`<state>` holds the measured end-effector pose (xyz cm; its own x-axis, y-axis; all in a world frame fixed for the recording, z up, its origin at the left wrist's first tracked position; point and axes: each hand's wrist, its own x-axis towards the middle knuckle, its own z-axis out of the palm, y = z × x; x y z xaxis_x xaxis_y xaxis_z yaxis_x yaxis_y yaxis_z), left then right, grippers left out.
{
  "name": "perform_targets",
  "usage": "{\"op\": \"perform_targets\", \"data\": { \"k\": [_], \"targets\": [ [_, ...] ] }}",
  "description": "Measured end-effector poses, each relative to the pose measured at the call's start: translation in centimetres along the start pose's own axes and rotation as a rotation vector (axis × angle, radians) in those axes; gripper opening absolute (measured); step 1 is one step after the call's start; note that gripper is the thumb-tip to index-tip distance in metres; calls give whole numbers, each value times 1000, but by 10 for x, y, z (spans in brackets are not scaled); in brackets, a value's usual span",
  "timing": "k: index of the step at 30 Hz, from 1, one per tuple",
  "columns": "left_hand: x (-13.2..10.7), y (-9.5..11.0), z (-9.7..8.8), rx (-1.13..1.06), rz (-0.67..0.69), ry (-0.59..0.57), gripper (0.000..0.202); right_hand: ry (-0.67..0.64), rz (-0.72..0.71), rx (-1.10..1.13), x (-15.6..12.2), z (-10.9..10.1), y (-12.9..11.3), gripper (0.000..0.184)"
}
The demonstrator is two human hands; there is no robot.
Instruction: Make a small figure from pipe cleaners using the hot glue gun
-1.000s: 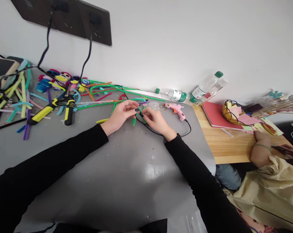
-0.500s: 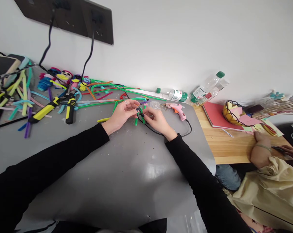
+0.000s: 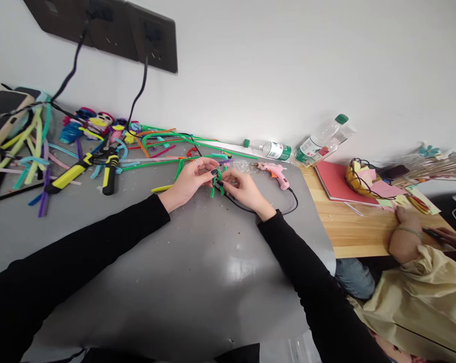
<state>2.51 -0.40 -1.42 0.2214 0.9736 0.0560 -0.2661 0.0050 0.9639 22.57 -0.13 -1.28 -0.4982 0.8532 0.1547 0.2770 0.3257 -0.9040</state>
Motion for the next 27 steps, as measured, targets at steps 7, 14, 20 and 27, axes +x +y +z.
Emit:
{"op": "perform_targets", "data": {
  "k": [7, 14, 20, 27],
  "targets": [
    [0, -1, -2, 28, -3, -24, 42, -1, 10, -4, 0, 0, -4, 15],
    [2, -4, -4, 115, 50, -117, 46, -18, 25, 14, -1, 0, -3, 13],
    [-1, -2, -2, 191, 50, -156, 42, -30, 25, 16, -1, 0, -4, 15],
    [-2, -1, -2, 138, 41, -102, 44, -43, 20, 39, -1, -1, -4, 23]
  ]
}}
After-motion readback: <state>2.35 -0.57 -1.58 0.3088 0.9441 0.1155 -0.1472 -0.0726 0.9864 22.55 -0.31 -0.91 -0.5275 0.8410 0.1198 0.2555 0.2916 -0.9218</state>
